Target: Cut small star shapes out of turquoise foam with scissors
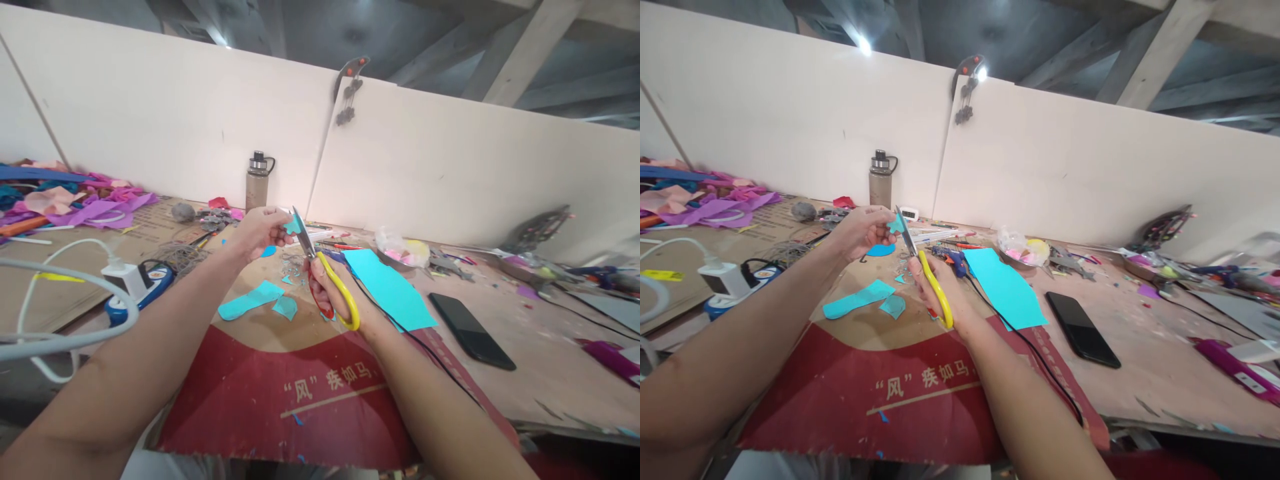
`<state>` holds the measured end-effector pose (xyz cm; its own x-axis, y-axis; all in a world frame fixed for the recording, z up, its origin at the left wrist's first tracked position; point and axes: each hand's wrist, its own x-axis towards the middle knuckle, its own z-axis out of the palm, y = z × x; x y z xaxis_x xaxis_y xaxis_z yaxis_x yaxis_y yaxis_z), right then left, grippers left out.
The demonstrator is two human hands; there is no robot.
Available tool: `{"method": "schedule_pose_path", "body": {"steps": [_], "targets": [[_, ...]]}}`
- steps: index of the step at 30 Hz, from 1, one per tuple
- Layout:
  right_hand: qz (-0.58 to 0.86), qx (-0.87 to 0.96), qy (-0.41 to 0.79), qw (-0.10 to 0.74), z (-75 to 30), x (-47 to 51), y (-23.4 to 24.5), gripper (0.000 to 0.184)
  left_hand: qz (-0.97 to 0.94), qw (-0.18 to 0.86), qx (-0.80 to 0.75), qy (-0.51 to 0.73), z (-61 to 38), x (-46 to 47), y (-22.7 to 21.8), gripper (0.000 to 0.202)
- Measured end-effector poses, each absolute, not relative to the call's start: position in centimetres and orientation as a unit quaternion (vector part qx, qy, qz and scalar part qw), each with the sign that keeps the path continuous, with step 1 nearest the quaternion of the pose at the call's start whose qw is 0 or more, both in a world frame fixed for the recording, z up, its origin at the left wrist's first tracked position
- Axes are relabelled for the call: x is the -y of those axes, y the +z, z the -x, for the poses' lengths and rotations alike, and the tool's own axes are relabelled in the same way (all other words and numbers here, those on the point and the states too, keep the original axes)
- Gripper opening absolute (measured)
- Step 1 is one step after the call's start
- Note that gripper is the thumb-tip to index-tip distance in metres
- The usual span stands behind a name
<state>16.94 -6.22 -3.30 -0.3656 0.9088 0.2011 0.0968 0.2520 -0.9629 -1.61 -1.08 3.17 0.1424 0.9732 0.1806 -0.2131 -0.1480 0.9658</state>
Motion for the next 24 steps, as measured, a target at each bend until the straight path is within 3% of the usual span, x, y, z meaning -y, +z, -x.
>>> {"method": "schedule_pose_path", "body": {"steps": [24], "targets": [[0.373,0.621,0.525,0.447,-16.45,6.68,-2.62,0.070,-0.554,0.548,-0.345,0.524,0.99,1.22,2.56,0.023]]}}
